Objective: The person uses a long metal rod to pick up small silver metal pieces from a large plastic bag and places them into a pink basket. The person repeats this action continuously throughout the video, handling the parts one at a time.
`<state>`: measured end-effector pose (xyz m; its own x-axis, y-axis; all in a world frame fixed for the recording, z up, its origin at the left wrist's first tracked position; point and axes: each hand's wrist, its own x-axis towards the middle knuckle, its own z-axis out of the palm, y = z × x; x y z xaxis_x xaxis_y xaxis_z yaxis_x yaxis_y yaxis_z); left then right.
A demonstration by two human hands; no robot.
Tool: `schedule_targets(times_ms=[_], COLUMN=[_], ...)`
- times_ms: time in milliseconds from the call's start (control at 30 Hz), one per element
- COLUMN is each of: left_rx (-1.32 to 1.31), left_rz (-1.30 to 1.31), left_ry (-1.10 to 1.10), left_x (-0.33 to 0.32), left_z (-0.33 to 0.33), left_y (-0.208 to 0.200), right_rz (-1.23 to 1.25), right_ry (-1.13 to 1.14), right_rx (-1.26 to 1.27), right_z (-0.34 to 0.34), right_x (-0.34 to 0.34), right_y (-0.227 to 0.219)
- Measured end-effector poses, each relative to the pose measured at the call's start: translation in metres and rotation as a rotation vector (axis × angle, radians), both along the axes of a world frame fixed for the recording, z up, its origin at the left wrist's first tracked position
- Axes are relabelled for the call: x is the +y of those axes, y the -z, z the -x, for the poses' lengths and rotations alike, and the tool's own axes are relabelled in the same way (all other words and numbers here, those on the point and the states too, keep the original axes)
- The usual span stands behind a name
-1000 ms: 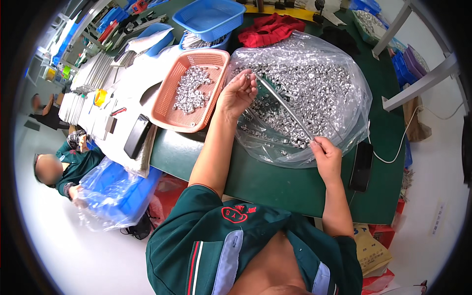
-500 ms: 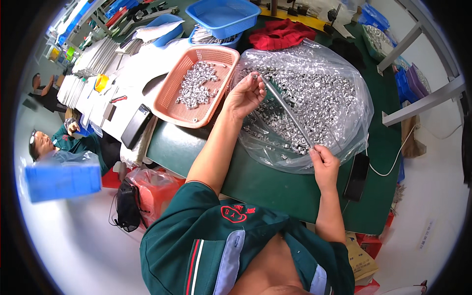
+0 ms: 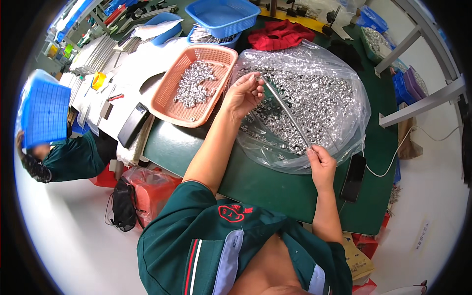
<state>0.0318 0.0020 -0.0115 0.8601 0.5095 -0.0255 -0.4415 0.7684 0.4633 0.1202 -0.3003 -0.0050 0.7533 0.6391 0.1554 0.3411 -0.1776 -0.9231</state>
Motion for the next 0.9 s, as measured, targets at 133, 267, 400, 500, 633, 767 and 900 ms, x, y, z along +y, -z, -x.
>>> schedule_targets(times_ms=[133, 267, 400, 500, 633, 767, 900], left_rx=[0.087, 0.103, 0.132, 0.127, 0.142, 0.17, 0.146], left_rz=[-0.071, 0.056, 0.3, 0.328, 0.449, 0.531, 0.487], left_ry=[-0.075, -0.035, -0.043, -0.09, -0.093, -0.085, -0.076], left_x=[0.0024, 0.0017, 0.0016, -0.0032, -0.0011, -0.0025, -0.0037], left_z=[0.0018, 0.0023, 0.001, -0.0009, -0.002, -0.0022, -0.002], left_y=[0.001, 0.0033, 0.0031, -0.0008, 0.0017, -0.0029, -0.0029], right_rz=[-0.001, 0.004, 0.02, 0.024, 0.024, 0.027, 0.054], right_ry=[0.017, 0.026, 0.013, 0.004, -0.005, -0.002, -0.013], right_rx=[0.02, 0.036, 0.044, 0.032, 0.019, 0.049, 0.015], right_z=[-0.0007, -0.0009, 0.0011, 0.0014, 0.002, 0.0021, 0.0022], right_x=[0.0004, 0.0003, 0.0017, 0.0013, 0.001, 0.0017, 0.002], right_y=[0.0016, 0.0019, -0.0003, 0.0021, 0.0023, 0.0012, 0.002])
